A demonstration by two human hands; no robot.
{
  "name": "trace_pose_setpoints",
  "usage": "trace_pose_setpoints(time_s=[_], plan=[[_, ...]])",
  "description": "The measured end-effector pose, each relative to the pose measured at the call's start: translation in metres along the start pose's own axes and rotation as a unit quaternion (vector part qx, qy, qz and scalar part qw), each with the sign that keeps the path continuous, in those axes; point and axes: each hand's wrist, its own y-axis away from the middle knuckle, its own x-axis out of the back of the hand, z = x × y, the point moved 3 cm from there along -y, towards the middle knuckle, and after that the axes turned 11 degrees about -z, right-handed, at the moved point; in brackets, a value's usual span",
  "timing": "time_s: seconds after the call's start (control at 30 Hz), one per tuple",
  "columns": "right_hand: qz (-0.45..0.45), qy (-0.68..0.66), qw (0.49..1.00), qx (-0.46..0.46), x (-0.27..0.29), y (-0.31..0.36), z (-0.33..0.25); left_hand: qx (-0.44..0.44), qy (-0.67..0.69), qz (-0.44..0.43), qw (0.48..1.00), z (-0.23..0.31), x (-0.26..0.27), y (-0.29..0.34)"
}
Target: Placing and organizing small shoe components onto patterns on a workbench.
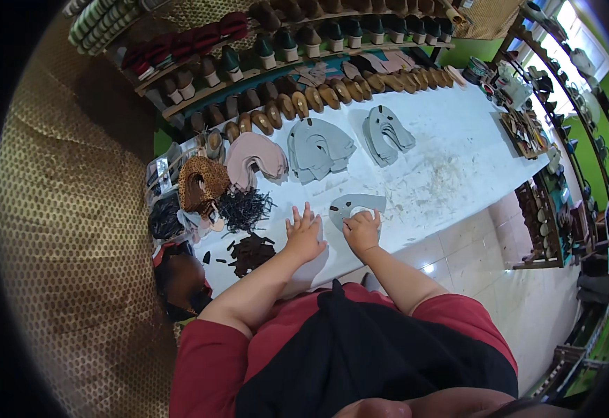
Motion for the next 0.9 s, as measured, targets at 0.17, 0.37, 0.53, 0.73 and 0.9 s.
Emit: trace_pose_setpoints(time_s=[0.17,0.37,0.53,0.73,0.9], plan=[[-0.141,0.012,0.99,0.011,0.013,0.008,-0.006,0.03,0.005,-0.013,0.999,-0.003,-0.005,-0.028],[-0.196,0.03,0.979,0.049,0.024,0.02,0.005,0.01,0.081,0.04,0.996,-0.003,-0.004,-0.049],[-0.205,0.046,0.976,0.048,0.022,0.019,0.007,0.056,0.166,0.029,0.984,0.01,0.01,-0.066],[-0.198,0.053,0.978,0.05,0.02,0.015,0.005,0.026,0.116,0.046,0.992,0.018,0.006,-0.074],[-0.23,0.056,0.971,0.028,0.026,0.013,0.006,-0.06,0.079,0.04,0.994,0.019,0.01,-0.076]])
